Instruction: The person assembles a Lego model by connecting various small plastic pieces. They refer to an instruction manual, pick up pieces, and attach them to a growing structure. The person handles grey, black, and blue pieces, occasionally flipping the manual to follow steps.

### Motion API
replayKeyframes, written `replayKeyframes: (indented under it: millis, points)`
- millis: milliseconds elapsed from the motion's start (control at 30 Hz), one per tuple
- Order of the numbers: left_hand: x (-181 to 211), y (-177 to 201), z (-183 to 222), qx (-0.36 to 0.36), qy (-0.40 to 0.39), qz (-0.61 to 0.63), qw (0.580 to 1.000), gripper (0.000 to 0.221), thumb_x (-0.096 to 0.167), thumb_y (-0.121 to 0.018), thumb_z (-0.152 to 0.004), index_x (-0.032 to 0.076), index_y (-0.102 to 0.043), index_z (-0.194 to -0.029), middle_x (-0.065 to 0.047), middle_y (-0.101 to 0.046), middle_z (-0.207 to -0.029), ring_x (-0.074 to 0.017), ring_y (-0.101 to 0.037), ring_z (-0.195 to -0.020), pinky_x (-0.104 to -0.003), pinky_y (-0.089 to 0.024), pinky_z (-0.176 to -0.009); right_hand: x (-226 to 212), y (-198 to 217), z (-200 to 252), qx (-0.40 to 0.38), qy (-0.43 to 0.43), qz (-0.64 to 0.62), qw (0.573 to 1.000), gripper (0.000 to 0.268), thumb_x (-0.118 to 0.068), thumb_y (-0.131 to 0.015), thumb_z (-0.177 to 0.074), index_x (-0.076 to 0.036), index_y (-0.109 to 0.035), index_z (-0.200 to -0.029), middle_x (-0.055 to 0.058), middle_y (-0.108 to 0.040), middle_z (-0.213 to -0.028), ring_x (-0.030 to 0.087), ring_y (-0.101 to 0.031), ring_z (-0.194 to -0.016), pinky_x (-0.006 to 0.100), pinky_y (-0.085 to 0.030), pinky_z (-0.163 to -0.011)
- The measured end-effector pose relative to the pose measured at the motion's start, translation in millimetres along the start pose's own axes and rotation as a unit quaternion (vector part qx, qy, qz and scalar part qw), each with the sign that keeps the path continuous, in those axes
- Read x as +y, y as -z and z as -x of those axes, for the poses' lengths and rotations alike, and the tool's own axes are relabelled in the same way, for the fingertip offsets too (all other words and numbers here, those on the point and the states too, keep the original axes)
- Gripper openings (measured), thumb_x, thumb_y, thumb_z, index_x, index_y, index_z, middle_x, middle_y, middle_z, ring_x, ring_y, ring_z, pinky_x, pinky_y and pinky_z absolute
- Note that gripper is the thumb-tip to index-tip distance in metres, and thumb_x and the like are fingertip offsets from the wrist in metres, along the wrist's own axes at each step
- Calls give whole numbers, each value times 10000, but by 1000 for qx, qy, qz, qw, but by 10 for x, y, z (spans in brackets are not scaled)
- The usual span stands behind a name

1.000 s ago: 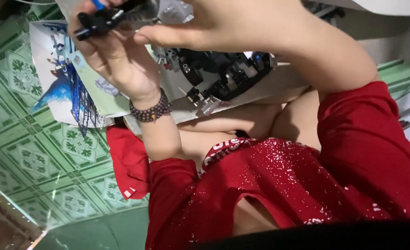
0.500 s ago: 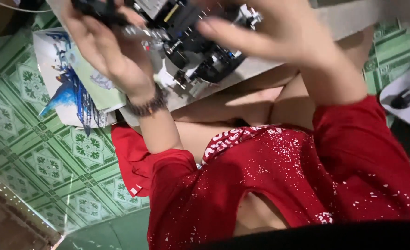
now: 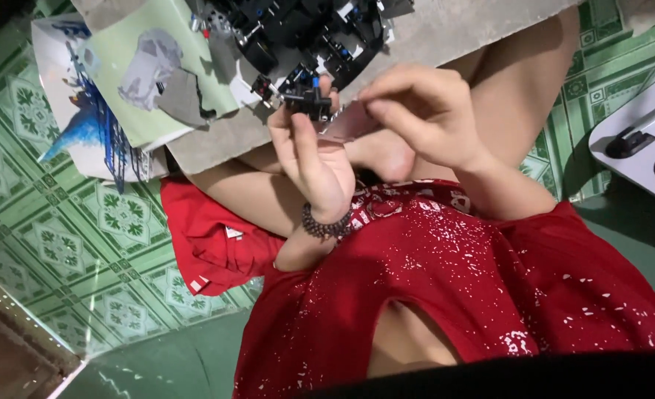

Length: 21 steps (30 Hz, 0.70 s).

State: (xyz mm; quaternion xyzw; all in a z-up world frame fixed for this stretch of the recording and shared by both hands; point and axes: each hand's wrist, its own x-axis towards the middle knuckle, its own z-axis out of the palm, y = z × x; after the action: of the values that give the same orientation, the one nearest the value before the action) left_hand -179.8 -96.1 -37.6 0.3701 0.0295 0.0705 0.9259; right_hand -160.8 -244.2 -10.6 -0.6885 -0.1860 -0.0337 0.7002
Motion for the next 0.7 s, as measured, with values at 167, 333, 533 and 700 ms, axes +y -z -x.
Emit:
replayKeyframes:
  millis: [167, 333, 533, 700]
  points:
    - [49, -4, 136, 9, 76, 46, 996, 227, 204, -474, -1035, 130, -419, -1243, -64, -573, -1107, -220, -618, -944, -353, -552, -775, 54, -56, 47, -24, 34, 20, 999, 462, 0, -759, -755, 18, -538, -1160, 149, -573, -1164, 254, -589, -1051, 340, -516, -953]
    - [-4, 28, 129, -20, 34, 62, 997, 228, 84, -512, -1005, 86, -456, -1226, -57, -558, -1146, -154, -539, -1051, -301, -411, -972, 5, -83, 91, -14, 17, 9, 1000, 309, 133, -634, -830, 81, -534, -1118, 199, -563, -1147, 237, -645, -863, 277, -559, -777]
    - [37, 177, 178, -52, 39, -10, 998, 233, -18, -514, -959, 47, -469, -1179, -93, -550, -1163, -192, -532, -1096, -311, -407, -1012, -57, 76, 92, -58, -21, 29, 998, 267, 153, -622, -803, 95, -585, -1061, 203, -593, -1068, 230, -633, -866, 262, -533, -783]
    - [104, 230, 207, -40, 33, -133, 990, 285, 9, -578, -906, 57, -479, -1169, -42, -556, -1034, -101, -504, -906, -207, -389, -867, 37, 111, 164, -64, -44, -24, 997, 259, 148, -632, -810, 93, -574, -1057, 199, -586, -1057, 206, -627, -837, 236, -537, -768]
